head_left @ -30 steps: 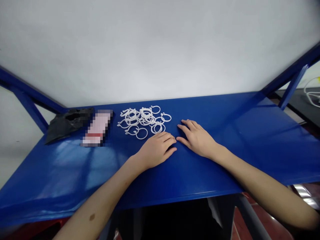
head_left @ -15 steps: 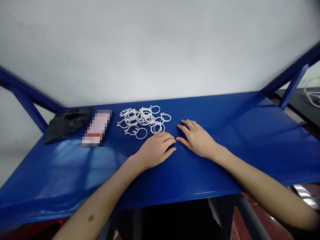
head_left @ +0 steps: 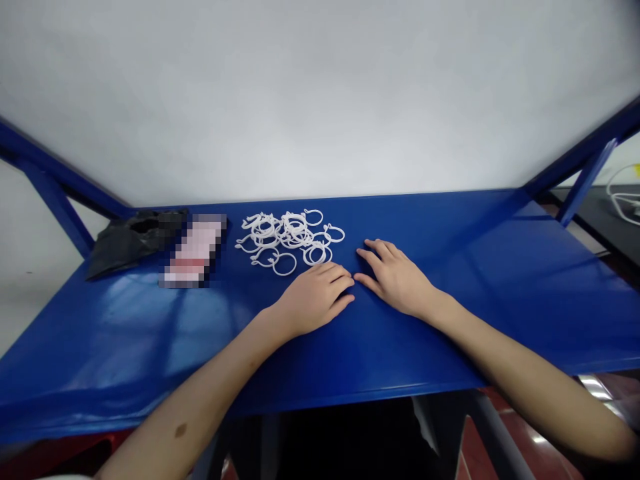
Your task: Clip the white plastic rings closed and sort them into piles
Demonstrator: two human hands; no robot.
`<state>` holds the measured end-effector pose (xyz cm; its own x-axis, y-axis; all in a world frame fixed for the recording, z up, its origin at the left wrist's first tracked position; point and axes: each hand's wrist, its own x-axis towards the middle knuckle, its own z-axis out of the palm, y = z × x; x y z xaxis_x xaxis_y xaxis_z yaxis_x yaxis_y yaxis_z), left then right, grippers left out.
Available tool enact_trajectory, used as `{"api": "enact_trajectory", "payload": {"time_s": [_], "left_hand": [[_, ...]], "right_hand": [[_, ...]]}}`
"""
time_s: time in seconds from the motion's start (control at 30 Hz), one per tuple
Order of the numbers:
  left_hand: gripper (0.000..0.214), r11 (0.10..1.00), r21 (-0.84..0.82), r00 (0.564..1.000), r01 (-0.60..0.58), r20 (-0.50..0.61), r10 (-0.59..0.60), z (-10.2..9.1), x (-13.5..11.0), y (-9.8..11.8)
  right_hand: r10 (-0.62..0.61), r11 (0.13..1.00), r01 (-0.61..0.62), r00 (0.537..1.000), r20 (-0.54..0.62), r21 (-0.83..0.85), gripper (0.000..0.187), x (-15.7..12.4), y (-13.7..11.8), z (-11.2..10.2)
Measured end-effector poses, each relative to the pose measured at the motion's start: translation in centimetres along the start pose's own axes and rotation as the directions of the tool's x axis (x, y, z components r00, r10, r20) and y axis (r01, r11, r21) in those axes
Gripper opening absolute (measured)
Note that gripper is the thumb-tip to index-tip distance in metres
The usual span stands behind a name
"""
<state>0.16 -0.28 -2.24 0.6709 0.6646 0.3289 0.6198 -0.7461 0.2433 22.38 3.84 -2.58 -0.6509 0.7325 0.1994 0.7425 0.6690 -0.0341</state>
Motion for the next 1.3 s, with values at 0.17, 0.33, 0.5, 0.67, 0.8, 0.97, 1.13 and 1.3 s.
{"api": "enact_trajectory", "payload": {"time_s": [0.17,0.33,0.5,0.67,0.8,0.97,1.13,1.3], "left_hand": [[0.022,1.0,-0.002,1.0,0.005,-0.003,-0.005,0.04,0.03,0.02],[0.022,1.0,0.008,1.0,0.001,0.004,-0.001,0.05,0.04,0.08],[0.022,1.0,0.003,1.0,-0.002,0.001,0.002,0.0,0.07,0.11],[0.022,1.0,-0.006,1.0,0.005,0.005,-0.005,-0.04,0.04,0.08],[0.023,1.0,-0.002,1.0,0.004,0.008,-0.004,0.07,0.01,0.02],[0.022,1.0,-0.005,1.0,-0.006,-0.009,0.006,0.16,0.04,0.0],[0.02,1.0,0.029,0.998,0.004,-0.059,-0.002,-0.03,0.17,0.17],[0.019,0.941,0.219,0.953,0.258,-0.22,-0.21,-0.6,0.24,-0.24]], "right_hand": [[-0.001,1.0,0.001,1.0,-0.003,-0.001,0.055,-0.01,0.02,0.05],[0.0,1.0,0.0,1.0,0.003,0.004,0.055,0.02,0.02,0.04],[0.001,1.0,-0.001,1.0,0.001,0.003,0.055,0.0,0.0,0.0],[0.004,1.0,-0.004,1.0,0.007,0.006,0.055,0.03,-0.01,-0.01],[0.003,1.0,-0.003,1.0,0.009,0.007,0.054,0.05,-0.04,-0.06],[0.006,1.0,-0.006,1.0,0.006,0.005,0.055,0.01,-0.09,-0.14],[0.016,0.999,-0.016,1.0,-0.003,0.034,0.053,0.01,-0.11,-0.09],[0.025,0.999,-0.025,1.0,-0.001,0.047,0.054,0.05,-0.17,-0.15]]}}
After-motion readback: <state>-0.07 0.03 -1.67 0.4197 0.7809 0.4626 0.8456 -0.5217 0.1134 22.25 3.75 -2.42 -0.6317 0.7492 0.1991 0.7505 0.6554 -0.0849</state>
